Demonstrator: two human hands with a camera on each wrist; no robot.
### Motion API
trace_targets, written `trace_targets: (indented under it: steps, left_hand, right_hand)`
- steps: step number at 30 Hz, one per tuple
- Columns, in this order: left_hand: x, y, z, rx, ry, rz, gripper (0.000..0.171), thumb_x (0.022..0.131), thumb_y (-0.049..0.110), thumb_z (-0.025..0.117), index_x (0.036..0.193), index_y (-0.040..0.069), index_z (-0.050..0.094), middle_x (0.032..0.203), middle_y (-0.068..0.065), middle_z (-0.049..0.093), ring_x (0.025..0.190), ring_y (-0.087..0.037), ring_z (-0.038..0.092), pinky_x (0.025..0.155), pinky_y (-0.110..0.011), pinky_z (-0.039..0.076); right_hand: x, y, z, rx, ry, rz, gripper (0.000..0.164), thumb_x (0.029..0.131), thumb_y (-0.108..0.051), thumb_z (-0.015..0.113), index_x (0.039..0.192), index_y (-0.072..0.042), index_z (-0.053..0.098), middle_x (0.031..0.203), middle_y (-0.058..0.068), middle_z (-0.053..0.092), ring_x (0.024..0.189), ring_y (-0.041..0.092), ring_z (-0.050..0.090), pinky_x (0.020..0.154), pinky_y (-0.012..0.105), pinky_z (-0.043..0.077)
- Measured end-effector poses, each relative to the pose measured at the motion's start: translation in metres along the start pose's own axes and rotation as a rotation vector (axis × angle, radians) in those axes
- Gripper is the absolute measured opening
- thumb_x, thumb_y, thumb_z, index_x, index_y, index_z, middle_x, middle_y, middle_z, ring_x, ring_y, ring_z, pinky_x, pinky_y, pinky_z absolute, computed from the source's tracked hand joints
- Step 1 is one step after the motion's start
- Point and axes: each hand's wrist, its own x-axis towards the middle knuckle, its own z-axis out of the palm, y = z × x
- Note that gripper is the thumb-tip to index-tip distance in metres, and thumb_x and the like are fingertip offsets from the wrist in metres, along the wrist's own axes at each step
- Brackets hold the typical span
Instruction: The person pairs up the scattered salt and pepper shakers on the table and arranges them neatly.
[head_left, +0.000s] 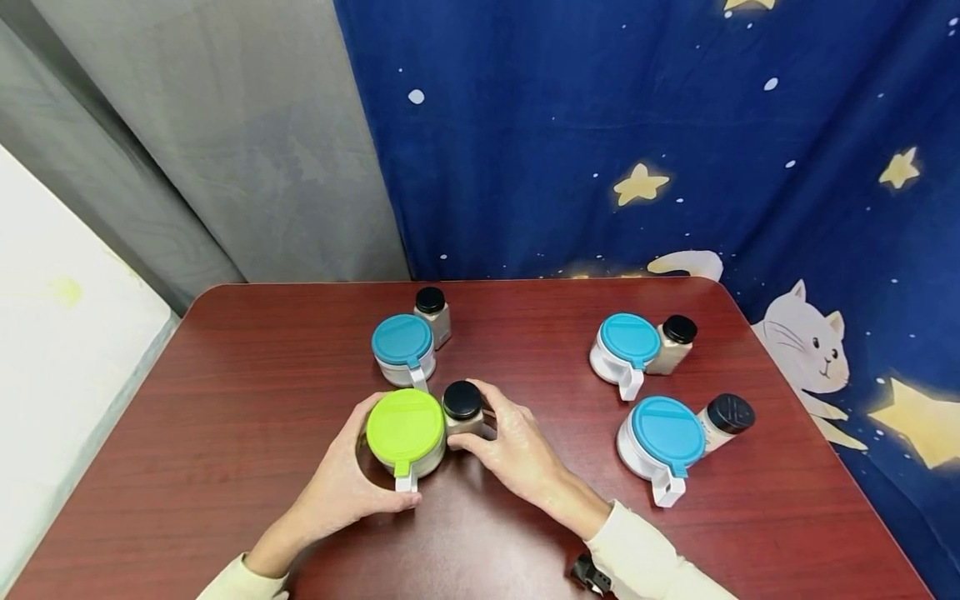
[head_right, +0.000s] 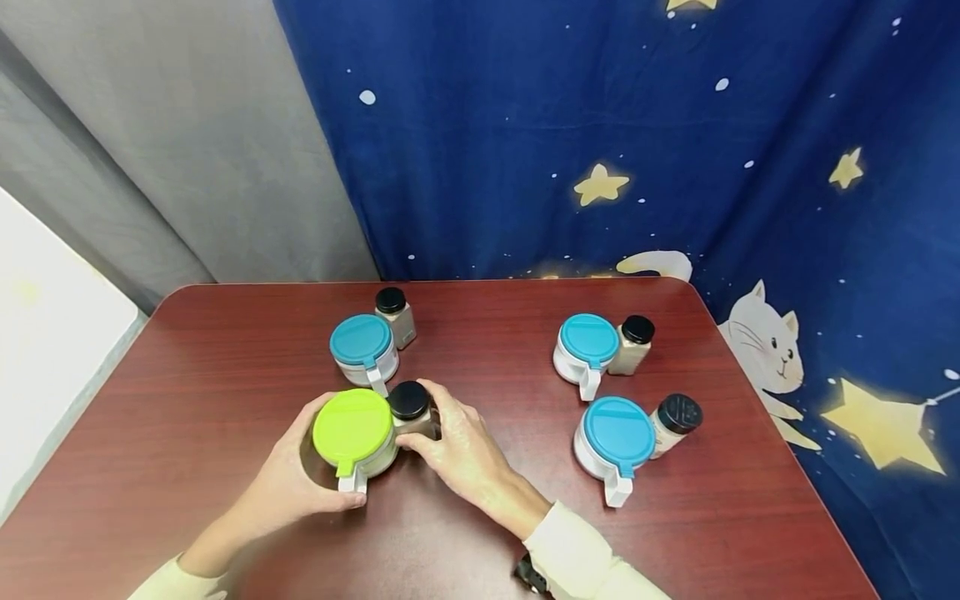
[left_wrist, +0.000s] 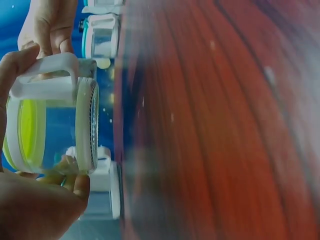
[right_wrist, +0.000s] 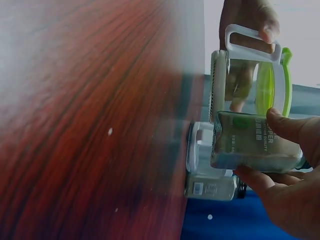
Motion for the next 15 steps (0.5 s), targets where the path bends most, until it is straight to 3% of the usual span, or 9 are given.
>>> trace_targets:
  steps: [6, 15]
  left_hand:
    - [0.006, 0.009, 0.014, 0.123, 0.053, -0.018, 0.12, 0.056, 0.022, 0.103, 0.154, 0.021, 0.034, 0.144, -0.002, 0.038, 0.129, -0.018, 0.041, 0.107, -0.019, 0.03]
    - [0.021, 0.013, 0.034, 0.051, 0.07, 0.006, 0.112, 0.058, 0.021, 0.102, 0.151, 0.021, 0.04, 0.14, 0.002, 0.047, 0.127, -0.019, 0.05, 0.109, -0.025, 0.034]
  right_hand:
    - [-0.002, 0.003, -0.01, 0.006, 0.048, -0.034, 0.063, 0.081, -0.006, 0.086, 0.137, -0.009, 0.058, 0.122, 0.004, 0.068, 0.115, 0.017, 0.064, 0.095, 0.029, 0.051]
    - [-0.001, 0.007, -0.031, -0.051, 0.088, -0.06, 0.066, 0.079, -0.004, 0.087, 0.138, -0.008, 0.059, 0.125, 0.004, 0.067, 0.116, 0.016, 0.064, 0.093, 0.027, 0.051]
